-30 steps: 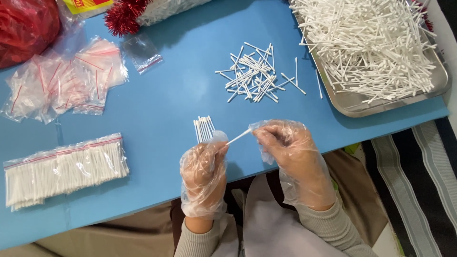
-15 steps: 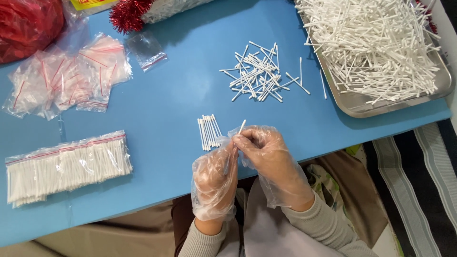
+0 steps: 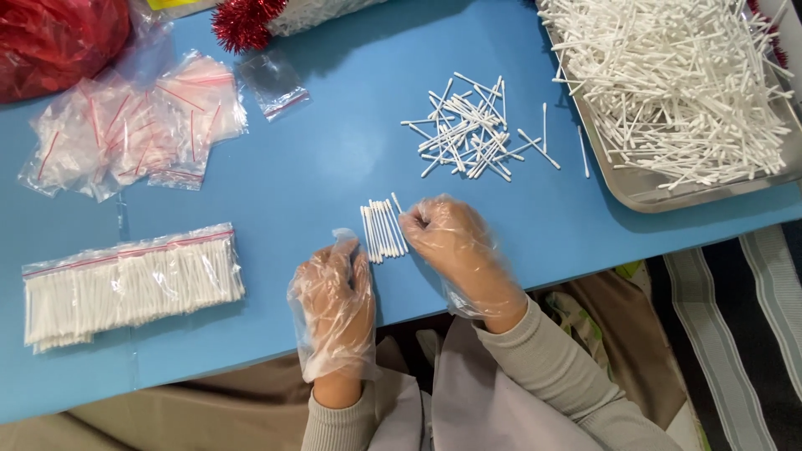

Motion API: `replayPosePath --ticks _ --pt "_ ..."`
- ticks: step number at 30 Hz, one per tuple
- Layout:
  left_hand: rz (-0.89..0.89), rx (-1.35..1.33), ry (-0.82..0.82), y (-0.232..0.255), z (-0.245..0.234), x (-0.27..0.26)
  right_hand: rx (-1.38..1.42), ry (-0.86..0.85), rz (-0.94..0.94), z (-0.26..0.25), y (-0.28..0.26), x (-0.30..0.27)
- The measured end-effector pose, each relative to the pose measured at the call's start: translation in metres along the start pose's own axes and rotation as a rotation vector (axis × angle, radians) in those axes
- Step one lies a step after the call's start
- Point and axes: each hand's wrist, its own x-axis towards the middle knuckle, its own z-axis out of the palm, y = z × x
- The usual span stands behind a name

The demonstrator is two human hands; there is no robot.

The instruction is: Arranging cotton swabs into neat rows on a flat surface, likely for counting or packaging.

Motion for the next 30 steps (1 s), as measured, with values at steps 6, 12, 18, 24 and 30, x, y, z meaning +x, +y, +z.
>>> replayPosePath --ticks 6,12,18,24,30 --pt "0.089 -0.046 0.034 -0.006 0.004 0.005 0.126 -0.037 0.035 0.01 0.023 -0.006" --pt "0.165 -0.01 0.116 0.049 -0.01 0.023 0.175 0.097 0.039 -0.03 0.046 -0.008" --pt "0.247 0.045 -0.062 0.128 0.003 0.047 -0.027 0.453 -0.019 -0.064 0.082 0.023" --pt "0.18 0.083 -0.41 0.163 0.017 0.075 -0.136 0.466 -0.147 -0.061 0.098 0.057" --pt "0.063 0.202 -0.502 0.155 0.054 0.085 -0.159 0.338 -0.036 -0.048 0.093 0.076"
